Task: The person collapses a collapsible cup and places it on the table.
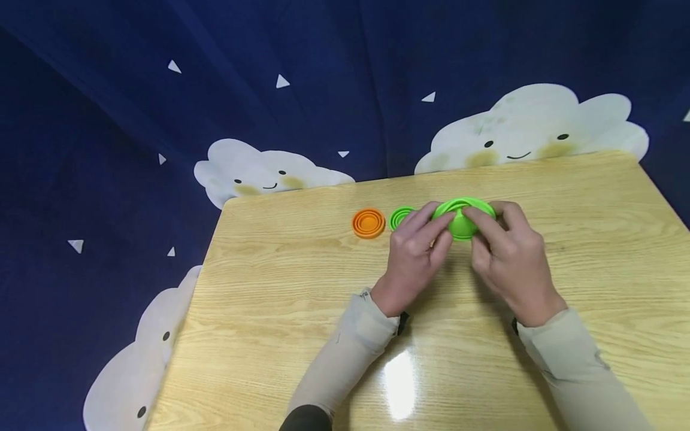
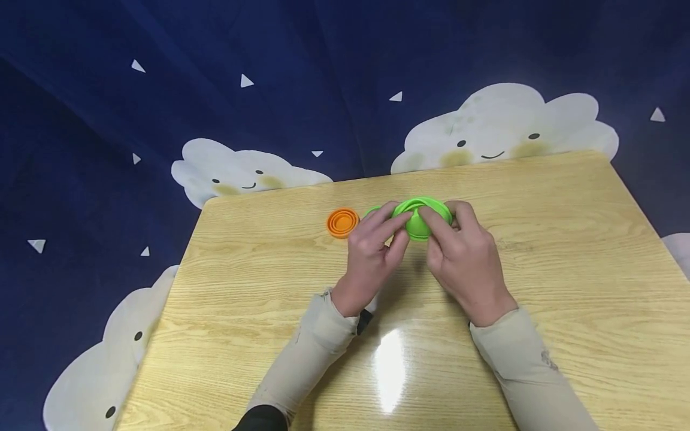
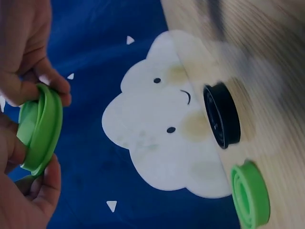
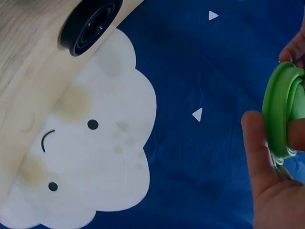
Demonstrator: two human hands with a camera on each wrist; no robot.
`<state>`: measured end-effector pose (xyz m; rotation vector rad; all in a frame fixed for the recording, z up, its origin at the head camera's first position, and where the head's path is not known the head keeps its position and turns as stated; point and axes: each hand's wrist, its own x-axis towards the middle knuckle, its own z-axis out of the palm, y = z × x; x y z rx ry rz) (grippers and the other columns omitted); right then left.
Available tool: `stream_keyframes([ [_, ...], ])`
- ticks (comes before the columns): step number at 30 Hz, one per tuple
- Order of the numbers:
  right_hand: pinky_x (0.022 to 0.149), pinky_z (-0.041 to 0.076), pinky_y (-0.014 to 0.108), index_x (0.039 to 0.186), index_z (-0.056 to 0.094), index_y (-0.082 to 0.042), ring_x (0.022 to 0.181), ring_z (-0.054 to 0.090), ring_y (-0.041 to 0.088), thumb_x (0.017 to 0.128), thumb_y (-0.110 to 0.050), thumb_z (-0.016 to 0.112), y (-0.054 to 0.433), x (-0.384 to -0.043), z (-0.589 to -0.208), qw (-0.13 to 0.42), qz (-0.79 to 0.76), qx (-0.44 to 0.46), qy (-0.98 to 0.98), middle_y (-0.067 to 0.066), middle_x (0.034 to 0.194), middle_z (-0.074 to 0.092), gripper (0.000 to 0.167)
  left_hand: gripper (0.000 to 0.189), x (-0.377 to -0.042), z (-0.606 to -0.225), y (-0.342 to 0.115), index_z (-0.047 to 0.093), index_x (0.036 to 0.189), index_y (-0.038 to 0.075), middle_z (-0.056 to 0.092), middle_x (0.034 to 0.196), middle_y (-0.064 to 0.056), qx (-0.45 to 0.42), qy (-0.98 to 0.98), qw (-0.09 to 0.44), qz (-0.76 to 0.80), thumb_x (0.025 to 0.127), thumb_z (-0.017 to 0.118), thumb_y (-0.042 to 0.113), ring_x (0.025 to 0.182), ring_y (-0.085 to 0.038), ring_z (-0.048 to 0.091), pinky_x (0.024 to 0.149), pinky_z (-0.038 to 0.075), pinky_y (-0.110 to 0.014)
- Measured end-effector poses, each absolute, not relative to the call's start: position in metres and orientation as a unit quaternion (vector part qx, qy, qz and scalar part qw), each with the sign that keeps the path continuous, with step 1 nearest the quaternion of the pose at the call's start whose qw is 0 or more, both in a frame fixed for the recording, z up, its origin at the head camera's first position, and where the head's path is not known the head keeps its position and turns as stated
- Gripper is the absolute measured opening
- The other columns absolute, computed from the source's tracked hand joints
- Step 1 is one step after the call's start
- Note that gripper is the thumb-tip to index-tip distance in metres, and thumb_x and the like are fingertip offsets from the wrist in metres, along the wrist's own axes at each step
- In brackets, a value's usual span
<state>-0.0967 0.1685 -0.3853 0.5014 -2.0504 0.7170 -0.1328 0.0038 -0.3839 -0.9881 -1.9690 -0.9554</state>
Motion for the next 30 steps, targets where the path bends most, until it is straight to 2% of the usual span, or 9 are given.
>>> stream_keyframes([
  [2,0.049,0.053,0.040,0.109,0.074,0.001,0.069,0.062,0.036,0.087,-0.006,0.044,0.169,-0.095,-0.383,0.426,0.304,0.197,-0.829,0.029,0.098,0.061,0.038,0.022,-0.132,-0.383,0.004,0.077,0.103,-0.005,0.072,0.110,-0.017,-0.374,-0.765,0.345,-0.394,0.088,0.060,-0.005,0.095,-0.020,0.069,0.091,0.052,-0.019],
  [4,0.057,0.055,0.028,0.110,0.075,0.000,0.075,0.065,0.030,0.085,0.000,0.047,0.172,-0.093,-0.380,0.391,0.345,0.187,-0.833,0.023,0.102,0.067,0.038,0.022,-0.132,-0.382,0.003,0.077,0.102,-0.004,0.072,0.111,-0.017,-0.357,-0.763,0.315,-0.437,0.088,0.060,-0.005,0.101,-0.018,0.070,0.083,0.053,-0.015],
  [8,0.070,0.052,0.009,0.115,0.076,-0.007,0.080,0.070,0.012,0.084,0.012,0.058,0.179,-0.088,-0.370,0.280,0.468,0.147,-0.825,0.007,0.112,0.073,0.041,0.018,-0.131,-0.379,0.001,0.077,0.102,-0.004,0.072,0.113,-0.017,-0.310,-0.723,0.193,-0.586,0.092,0.063,-0.006,0.109,-0.013,0.068,0.079,0.058,-0.021],
  [11,0.066,0.058,0.018,0.124,0.068,-0.002,0.077,0.071,0.010,0.085,0.019,0.062,0.186,-0.086,-0.365,0.201,0.575,0.131,-0.782,0.007,0.112,0.072,0.044,0.014,-0.131,-0.377,0.000,0.075,0.103,-0.009,0.072,0.109,-0.019,-0.252,-0.660,0.096,-0.701,0.091,0.069,-0.008,0.101,-0.013,0.070,0.082,0.060,-0.033],
  [14,0.065,0.060,0.025,0.133,0.057,0.003,0.077,0.072,0.014,0.084,0.022,0.063,0.192,-0.087,-0.363,0.152,0.647,0.121,-0.737,0.007,0.112,0.072,0.052,0.019,-0.131,-0.375,0.000,0.073,0.107,-0.011,0.073,0.108,-0.020,-0.209,-0.624,0.056,-0.751,0.088,0.073,-0.008,0.093,-0.015,0.071,0.082,0.061,-0.038],
  [18,0.069,0.060,0.025,0.139,0.054,0.001,0.083,0.072,0.013,0.085,0.020,0.066,0.195,-0.089,-0.365,0.138,0.639,0.097,-0.751,0.005,0.116,0.070,0.058,0.028,-0.133,-0.375,0.001,0.071,0.114,-0.010,0.073,0.110,-0.016,-0.187,-0.626,0.049,-0.755,0.086,0.075,-0.009,0.093,-0.015,0.072,0.083,0.060,-0.040],
  [25,0.070,0.059,0.022,0.137,0.056,0.003,0.087,0.071,0.011,0.087,0.016,0.068,0.195,-0.090,-0.367,0.155,0.599,0.083,-0.782,0.015,0.118,0.068,0.053,0.032,-0.132,-0.374,0.002,0.072,0.116,-0.007,0.074,0.109,-0.012,-0.171,-0.642,0.037,-0.747,0.085,0.076,-0.007,0.089,-0.015,0.073,0.081,0.061,-0.036],
  [30,0.072,0.058,0.020,0.137,0.057,0.003,0.087,0.071,0.010,0.086,0.017,0.068,0.196,-0.091,-0.367,0.164,0.594,0.086,-0.783,0.012,0.117,0.069,0.054,0.032,-0.132,-0.373,0.002,0.073,0.117,-0.003,0.075,0.106,-0.008,-0.152,-0.643,0.019,-0.751,0.085,0.078,-0.004,0.089,-0.017,0.073,0.080,0.061,-0.035],
])
